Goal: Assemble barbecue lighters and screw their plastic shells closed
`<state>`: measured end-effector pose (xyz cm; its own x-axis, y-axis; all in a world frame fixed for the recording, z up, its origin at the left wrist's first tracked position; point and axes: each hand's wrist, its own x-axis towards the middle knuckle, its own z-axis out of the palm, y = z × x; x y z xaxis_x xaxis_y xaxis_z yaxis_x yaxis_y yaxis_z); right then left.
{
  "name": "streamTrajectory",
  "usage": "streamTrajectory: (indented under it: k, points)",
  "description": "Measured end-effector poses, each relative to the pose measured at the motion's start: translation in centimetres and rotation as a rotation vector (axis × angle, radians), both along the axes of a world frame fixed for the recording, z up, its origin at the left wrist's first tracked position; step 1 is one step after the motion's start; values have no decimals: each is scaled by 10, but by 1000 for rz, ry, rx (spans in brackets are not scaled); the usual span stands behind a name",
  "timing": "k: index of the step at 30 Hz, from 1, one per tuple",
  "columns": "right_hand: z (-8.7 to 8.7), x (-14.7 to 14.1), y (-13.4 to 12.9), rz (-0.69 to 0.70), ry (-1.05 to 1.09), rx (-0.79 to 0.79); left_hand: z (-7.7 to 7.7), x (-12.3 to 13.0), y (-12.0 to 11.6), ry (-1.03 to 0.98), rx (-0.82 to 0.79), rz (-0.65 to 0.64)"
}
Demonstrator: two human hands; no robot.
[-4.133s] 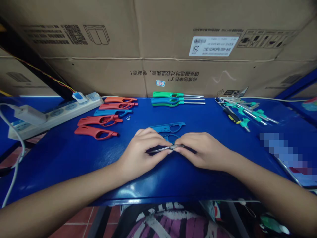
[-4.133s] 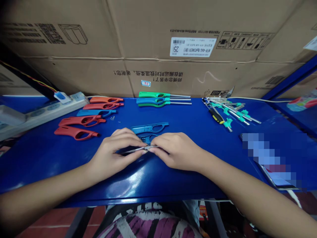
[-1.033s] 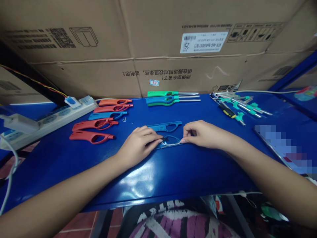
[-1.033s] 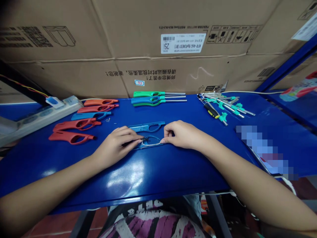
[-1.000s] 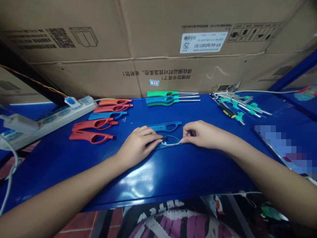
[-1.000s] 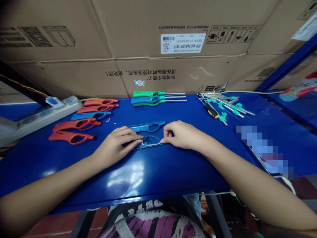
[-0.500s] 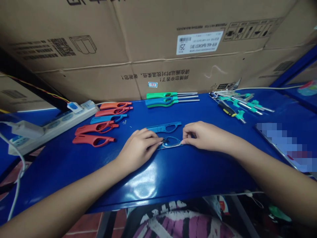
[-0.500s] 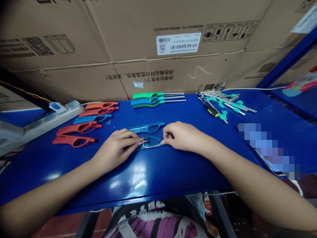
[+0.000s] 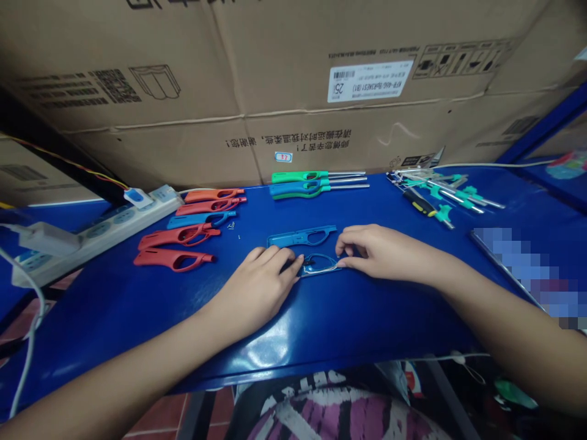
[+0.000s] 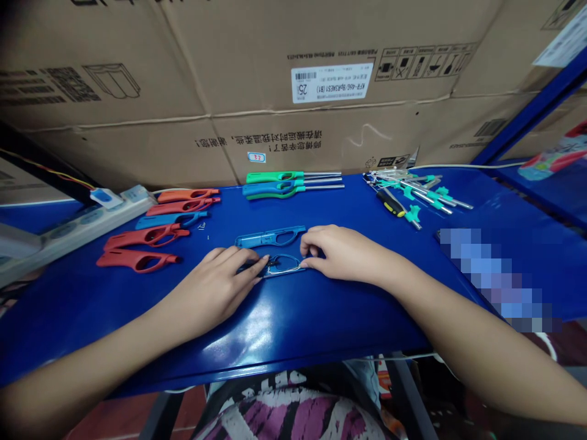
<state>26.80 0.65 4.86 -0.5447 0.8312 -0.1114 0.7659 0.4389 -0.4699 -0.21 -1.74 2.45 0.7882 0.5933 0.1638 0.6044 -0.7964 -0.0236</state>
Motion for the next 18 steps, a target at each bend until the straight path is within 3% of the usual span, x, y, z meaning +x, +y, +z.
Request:
streamTrajectory:
  k: [4,11,14,18]
  points:
    - [-5,-7,-8,200,107,88,-5,-3,5,-124,-131,8]
    - [-30,-26,-16,335,-39,384,-10,-2,6,-228,-230,3]
    - [-38,-29,-15,320,21,424,-10,-1,5,-266,-266,2]
    - [-39,-31,-14,226,237,295,-10,0,6,-306,-313,11]
